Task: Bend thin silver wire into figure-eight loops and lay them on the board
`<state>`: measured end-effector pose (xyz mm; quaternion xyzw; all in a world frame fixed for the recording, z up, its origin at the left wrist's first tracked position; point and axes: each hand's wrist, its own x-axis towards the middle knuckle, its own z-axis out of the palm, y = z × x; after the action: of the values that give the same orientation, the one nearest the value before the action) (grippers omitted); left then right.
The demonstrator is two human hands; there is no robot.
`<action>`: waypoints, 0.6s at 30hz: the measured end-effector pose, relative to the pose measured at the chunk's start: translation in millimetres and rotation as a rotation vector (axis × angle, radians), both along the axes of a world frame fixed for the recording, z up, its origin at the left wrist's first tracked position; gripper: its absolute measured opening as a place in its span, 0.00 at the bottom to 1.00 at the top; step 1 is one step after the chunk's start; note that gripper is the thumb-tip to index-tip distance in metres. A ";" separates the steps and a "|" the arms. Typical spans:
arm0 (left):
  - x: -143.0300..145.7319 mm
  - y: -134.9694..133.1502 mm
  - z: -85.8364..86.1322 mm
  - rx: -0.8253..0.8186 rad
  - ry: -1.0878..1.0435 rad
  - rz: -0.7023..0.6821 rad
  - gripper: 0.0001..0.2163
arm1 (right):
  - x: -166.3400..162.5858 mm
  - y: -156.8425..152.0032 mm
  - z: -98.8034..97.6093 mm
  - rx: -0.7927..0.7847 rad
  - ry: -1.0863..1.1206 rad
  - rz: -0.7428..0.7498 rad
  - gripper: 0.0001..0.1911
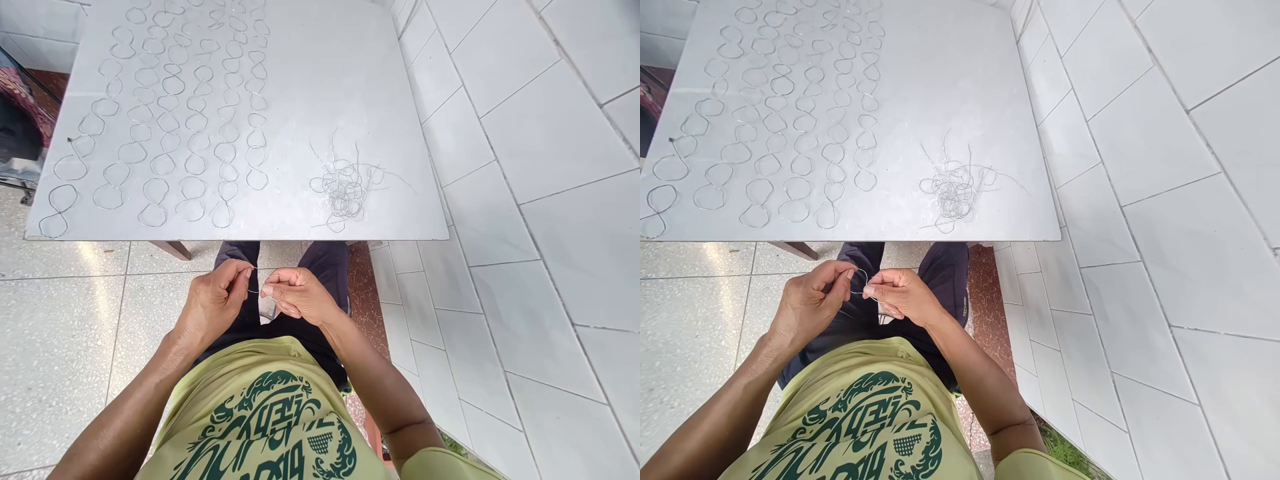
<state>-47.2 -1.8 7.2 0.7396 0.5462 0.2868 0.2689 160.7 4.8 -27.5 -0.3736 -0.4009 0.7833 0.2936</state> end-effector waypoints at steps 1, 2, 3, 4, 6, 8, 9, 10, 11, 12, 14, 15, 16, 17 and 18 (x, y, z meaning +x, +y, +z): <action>-0.9 -0.5 -0.7 -0.002 0.006 -0.001 0.09 | 0.2 -0.5 0.4 0.010 -0.021 0.002 0.19; -2.1 -0.6 -1.1 0.005 0.017 -0.003 0.09 | 0.4 -1.0 1.2 0.029 -0.046 0.004 0.19; -3.5 -0.4 -1.2 0.022 0.027 -0.003 0.09 | 0.7 -1.8 2.4 0.058 -0.071 0.002 0.20; -4.8 0.1 -1.1 0.040 0.039 -0.005 0.09 | 0.9 -2.8 3.8 0.094 -0.096 -0.010 0.20; -6.5 1.1 -0.7 0.058 0.050 -0.017 0.10 | 1.0 -5.4 6.5 0.171 -0.144 -0.070 0.21; -6.7 2.0 -0.1 0.049 0.037 -0.033 0.11 | 0.8 -8.1 8.0 0.233 -0.189 -0.158 0.22; -6.3 2.4 0.2 0.039 0.025 -0.042 0.12 | 0.7 -9.2 8.2 0.254 -0.212 -0.200 0.22; -5.8 2.7 0.3 0.032 0.012 -0.046 0.12 | 0.6 -10.2 8.0 0.273 -0.231 -0.232 0.22; -5.1 2.9 0.3 0.024 0.000 -0.045 0.12 | 0.5 -11.1 7.5 0.290 -0.249 -0.255 0.21; -4.3 3.0 0.0 0.016 -0.009 -0.039 0.12 | 0.3 -11.7 6.9 0.307 -0.265 -0.268 0.20; -2.4 2.8 -1.2 0.004 -0.019 -0.010 0.12 | -0.7 -12.7 5.9 0.339 -0.294 -0.283 0.19; -1.2 2.4 -2.1 0.002 -0.022 0.011 0.12 | -1.7 -13.2 5.4 0.351 -0.304 -0.290 0.19; 0.5 1.6 -3.4 0.007 -0.027 0.037 0.12 | -3.2 -13.6 5.1 0.357 -0.310 -0.302 0.19; 2.5 0.6 -4.8 0.018 -0.036 0.069 0.11 | -5.2 -14.0 4.7 0.356 -0.307 -0.318 0.19; 4.8 -0.6 -6.5 0.036 -0.050 0.106 0.11 | -7.5 -14.4 4.4 0.349 -0.300 -0.334 0.19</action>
<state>-42.4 -2.4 0.7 0.7070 0.5727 0.3286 0.2534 153.2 -9.6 -23.1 -0.4899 -0.5016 0.5791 0.4161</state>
